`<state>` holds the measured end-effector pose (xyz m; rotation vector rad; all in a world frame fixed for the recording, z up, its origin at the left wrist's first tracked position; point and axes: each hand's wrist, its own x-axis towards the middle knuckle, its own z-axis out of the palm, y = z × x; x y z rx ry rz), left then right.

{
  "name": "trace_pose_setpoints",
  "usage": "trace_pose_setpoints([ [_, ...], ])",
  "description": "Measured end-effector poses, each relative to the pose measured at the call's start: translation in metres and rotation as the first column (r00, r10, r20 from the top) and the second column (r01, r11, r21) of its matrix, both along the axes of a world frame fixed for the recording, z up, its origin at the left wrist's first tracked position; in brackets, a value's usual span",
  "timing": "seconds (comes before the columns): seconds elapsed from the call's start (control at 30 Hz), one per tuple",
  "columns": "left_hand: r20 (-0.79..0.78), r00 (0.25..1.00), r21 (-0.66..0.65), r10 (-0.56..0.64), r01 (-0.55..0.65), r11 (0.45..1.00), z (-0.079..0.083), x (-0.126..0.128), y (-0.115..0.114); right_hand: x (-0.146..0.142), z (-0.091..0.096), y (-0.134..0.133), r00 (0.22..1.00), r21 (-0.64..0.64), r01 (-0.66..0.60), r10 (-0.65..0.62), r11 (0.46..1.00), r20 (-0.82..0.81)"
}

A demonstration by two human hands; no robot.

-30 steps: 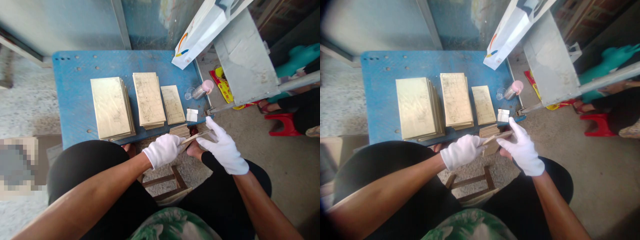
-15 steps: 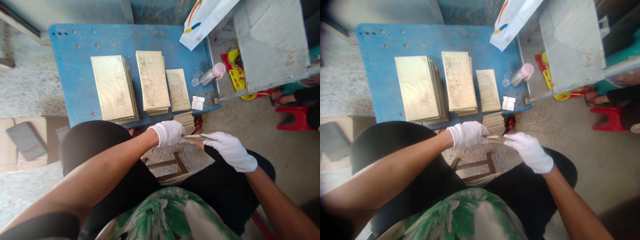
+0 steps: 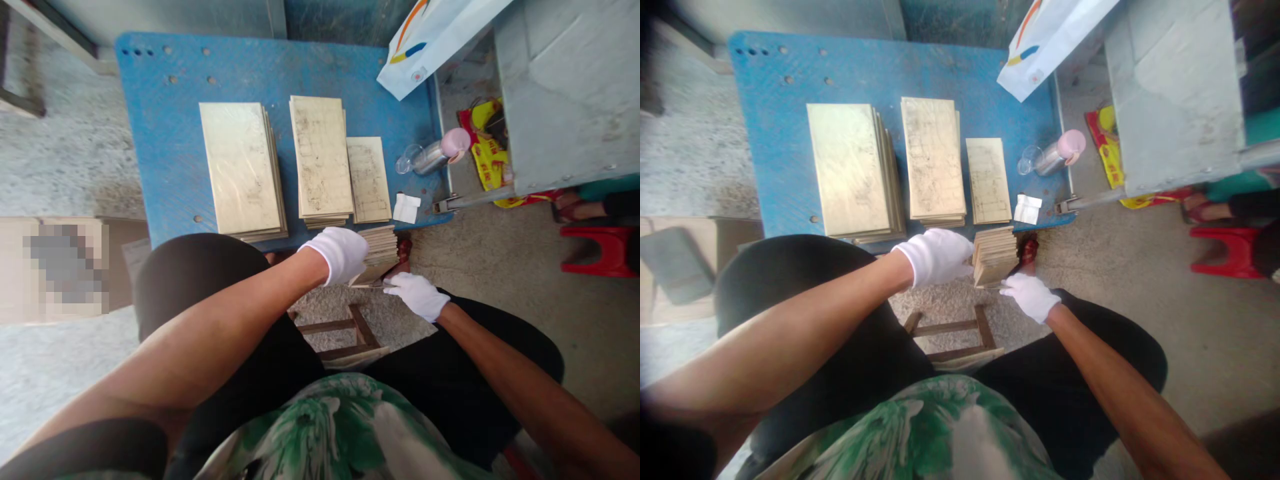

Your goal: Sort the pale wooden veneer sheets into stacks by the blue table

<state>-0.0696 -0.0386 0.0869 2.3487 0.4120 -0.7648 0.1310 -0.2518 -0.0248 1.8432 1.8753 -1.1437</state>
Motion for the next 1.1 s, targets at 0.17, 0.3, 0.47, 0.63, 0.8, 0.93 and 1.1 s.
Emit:
trace_pose_setpoints([
  [0.17,-0.049,0.999,0.008,-0.007,0.008,1.000,0.009,0.002,0.004,0.001,-0.028,0.001,0.997,-0.023,0.079,-0.080,0.997,-0.018],
  [0.3,-0.095,0.995,0.014,-0.006,0.008,1.000,0.015,0.004,0.004,0.002,-0.044,-0.002,0.987,-0.023,0.149,-0.150,0.989,-0.049],
  [0.47,-0.078,0.997,0.000,-0.014,0.014,1.000,0.010,0.006,0.003,0.003,-0.048,-0.002,0.981,-0.021,0.182,-0.183,0.983,-0.064],
  [0.63,-0.084,0.996,-0.008,-0.006,0.006,1.000,0.008,0.008,0.000,0.005,-0.046,0.002,0.968,0.012,0.246,-0.246,0.969,-0.047],
  [0.8,-0.100,0.994,-0.022,-0.037,0.035,0.999,0.009,0.010,-0.006,0.002,-0.035,0.005,0.948,0.125,0.318,-0.319,0.940,-0.017],
  [0.93,-0.098,0.995,-0.038,-0.036,0.033,0.999,0.013,0.011,-0.009,-0.002,-0.022,0.013,0.925,0.322,0.372,-0.375,0.871,-0.055],
  [1.1,-0.093,0.995,-0.027,-0.032,0.030,0.999,0.015,0.009,-0.012,-0.007,-0.002,0.058,0.844,0.455,0.482,-0.537,0.748,-0.012],
])
